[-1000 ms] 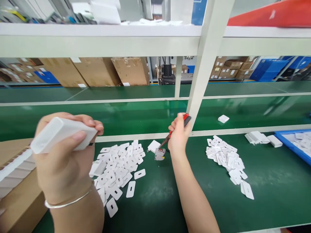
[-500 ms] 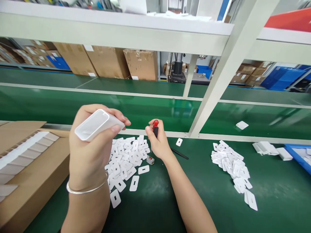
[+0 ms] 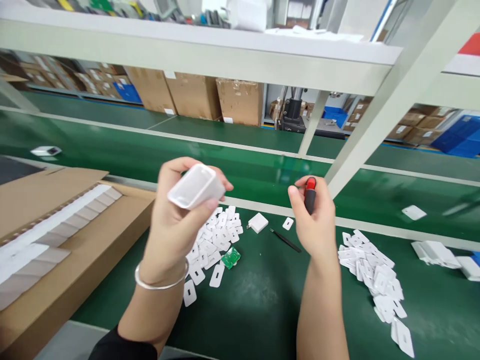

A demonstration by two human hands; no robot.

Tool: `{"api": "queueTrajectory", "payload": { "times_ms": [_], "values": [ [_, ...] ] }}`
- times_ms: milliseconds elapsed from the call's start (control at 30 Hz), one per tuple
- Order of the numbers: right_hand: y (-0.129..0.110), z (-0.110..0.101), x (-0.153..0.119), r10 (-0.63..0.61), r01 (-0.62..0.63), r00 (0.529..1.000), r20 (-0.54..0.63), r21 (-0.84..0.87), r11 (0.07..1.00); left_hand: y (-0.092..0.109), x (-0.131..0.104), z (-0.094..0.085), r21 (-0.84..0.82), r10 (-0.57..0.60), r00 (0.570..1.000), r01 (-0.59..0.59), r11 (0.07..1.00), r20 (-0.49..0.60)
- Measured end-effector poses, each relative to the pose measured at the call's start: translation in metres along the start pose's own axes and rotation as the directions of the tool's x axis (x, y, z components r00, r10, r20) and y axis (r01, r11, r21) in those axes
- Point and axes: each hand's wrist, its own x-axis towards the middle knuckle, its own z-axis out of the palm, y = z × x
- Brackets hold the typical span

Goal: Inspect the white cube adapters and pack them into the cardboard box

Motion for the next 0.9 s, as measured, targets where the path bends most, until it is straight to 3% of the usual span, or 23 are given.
{"api": "queueTrajectory", "payload": {
  "times_ms": [100,167,267,333,433,533,600,700,800,900],
  "values": [
    [-0.009,-0.020,-0.002,-0.025,0.109,0.975,0.220,-0.380,0.918,0.010,-0.013,0.009,-0.043,-0.057,0.995,0.061,0.997,0.080],
    [-0.014,-0.028,-0.005,0.000,0.137,0.963,0.269,-0.490,0.861,0.018,-0.021,0.011,-0.037,-0.031,0.997,0.033,0.999,0.073],
    [-0.019,-0.040,-0.011,0.057,0.145,0.939,0.340,-0.539,0.830,0.027,-0.031,0.004,0.054,0.054,0.999,-0.053,0.997,-0.008],
    [-0.020,-0.047,-0.016,0.111,0.152,0.896,0.430,-0.531,0.834,0.026,-0.036,-0.006,0.160,0.096,0.995,-0.089,0.983,-0.034],
    [-0.019,-0.056,-0.021,0.161,0.149,0.844,0.511,-0.513,0.845,0.013,-0.047,-0.026,0.332,0.140,0.990,-0.133,0.934,0.004],
    [-0.016,-0.058,-0.022,0.170,0.147,0.847,0.504,-0.529,0.836,-0.004,-0.073,-0.050,0.510,0.137,0.987,-0.163,0.845,0.088],
    [-0.014,-0.057,-0.022,0.167,0.158,0.853,0.494,-0.550,0.820,-0.012,-0.100,-0.069,0.610,0.057,0.994,-0.104,0.786,0.097],
    [-0.012,-0.054,-0.021,0.192,0.172,0.847,0.496,-0.597,0.784,-0.015,-0.146,-0.100,0.704,-0.132,0.990,0.123,0.700,-0.042],
    [-0.010,-0.048,-0.021,0.216,0.197,0.835,0.506,-0.642,0.741,-0.005,-0.188,-0.132,0.749,-0.240,0.946,0.318,0.581,-0.216],
    [-0.010,-0.038,-0.021,0.226,0.240,0.816,0.532,-0.668,0.704,0.015,-0.222,-0.160,0.785,-0.246,0.911,0.412,0.463,-0.332]
  ]
}}
